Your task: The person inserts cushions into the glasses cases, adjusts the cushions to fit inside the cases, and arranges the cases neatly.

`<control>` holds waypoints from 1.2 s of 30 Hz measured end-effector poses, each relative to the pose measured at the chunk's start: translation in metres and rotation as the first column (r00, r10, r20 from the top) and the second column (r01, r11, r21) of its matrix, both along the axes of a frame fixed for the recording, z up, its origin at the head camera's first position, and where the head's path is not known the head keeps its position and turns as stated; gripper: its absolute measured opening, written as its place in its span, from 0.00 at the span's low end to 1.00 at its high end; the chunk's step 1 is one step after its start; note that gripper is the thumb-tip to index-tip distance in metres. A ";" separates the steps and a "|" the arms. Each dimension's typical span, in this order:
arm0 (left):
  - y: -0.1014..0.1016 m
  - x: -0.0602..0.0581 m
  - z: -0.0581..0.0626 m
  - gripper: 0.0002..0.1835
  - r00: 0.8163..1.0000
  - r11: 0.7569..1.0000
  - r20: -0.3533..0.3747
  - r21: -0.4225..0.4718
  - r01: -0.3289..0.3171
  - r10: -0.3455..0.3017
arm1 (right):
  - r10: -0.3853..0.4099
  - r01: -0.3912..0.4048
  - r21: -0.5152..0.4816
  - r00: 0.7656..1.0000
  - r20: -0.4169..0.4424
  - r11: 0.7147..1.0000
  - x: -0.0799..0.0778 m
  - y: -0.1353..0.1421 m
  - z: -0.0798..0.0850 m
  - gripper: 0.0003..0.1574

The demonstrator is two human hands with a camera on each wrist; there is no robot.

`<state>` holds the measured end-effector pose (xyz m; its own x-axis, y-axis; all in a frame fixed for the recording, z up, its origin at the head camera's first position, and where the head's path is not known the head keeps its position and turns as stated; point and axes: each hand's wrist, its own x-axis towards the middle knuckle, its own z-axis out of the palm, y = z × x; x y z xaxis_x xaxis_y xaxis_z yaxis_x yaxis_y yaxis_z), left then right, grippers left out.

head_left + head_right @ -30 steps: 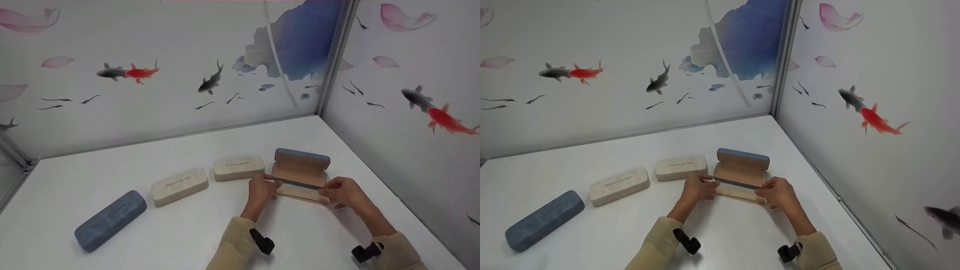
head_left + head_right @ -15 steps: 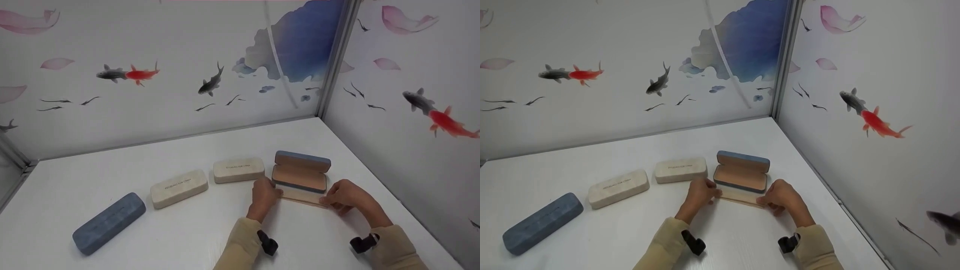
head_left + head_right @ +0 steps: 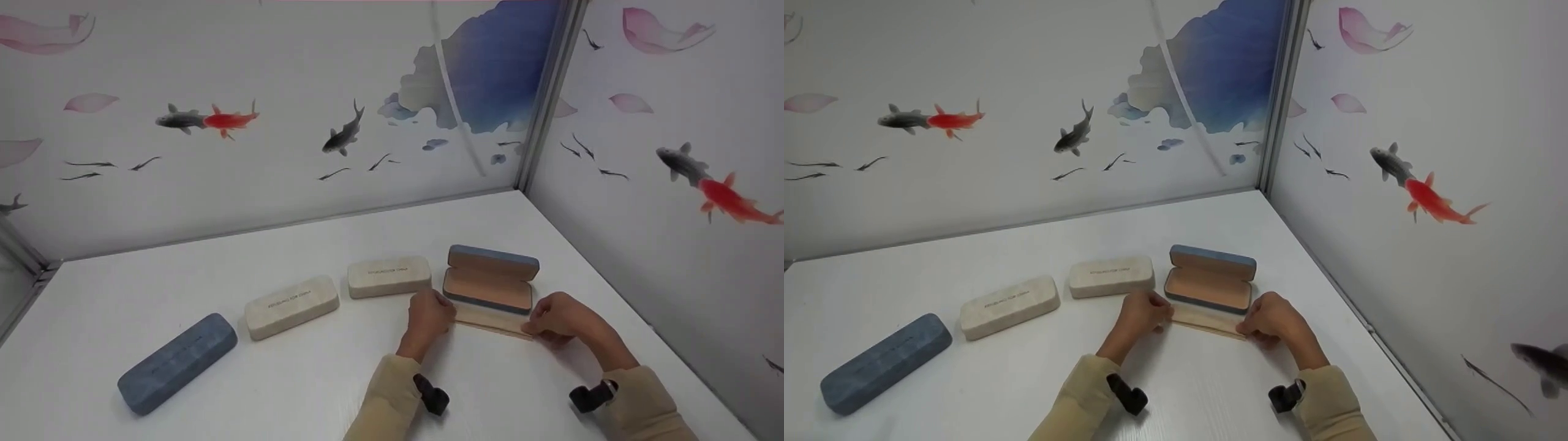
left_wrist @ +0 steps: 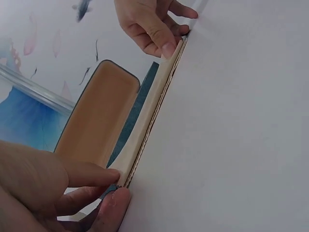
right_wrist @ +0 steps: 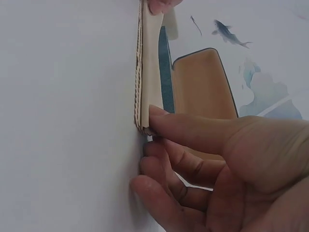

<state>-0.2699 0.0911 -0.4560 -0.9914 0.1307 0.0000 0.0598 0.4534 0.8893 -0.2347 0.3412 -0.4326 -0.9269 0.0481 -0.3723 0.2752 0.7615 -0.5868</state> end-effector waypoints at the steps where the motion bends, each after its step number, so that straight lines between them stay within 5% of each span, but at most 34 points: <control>1: -0.001 0.000 0.000 0.04 1.000 1.000 0.012 0.014 0.006 -0.006 | 0.002 -0.002 -0.004 1.000 0.001 1.000 0.000 -0.001 0.000 0.13; 5: -0.006 -0.001 0.001 0.03 0.998 0.998 0.061 0.069 0.009 -0.013 | 0.015 -0.015 -0.024 1.000 -0.001 1.000 0.001 -0.004 0.004 0.13; 23: -0.003 -0.006 -0.002 0.05 0.994 0.986 0.043 0.131 -0.106 0.101 | 0.031 -0.049 -0.167 0.993 -0.111 0.985 0.001 -0.005 0.013 0.15; 36: -0.003 -0.018 0.017 0.05 0.990 0.953 0.112 0.282 -0.113 0.084 | -0.088 0.038 -0.286 0.982 -0.166 0.957 -0.008 -0.003 0.007 0.23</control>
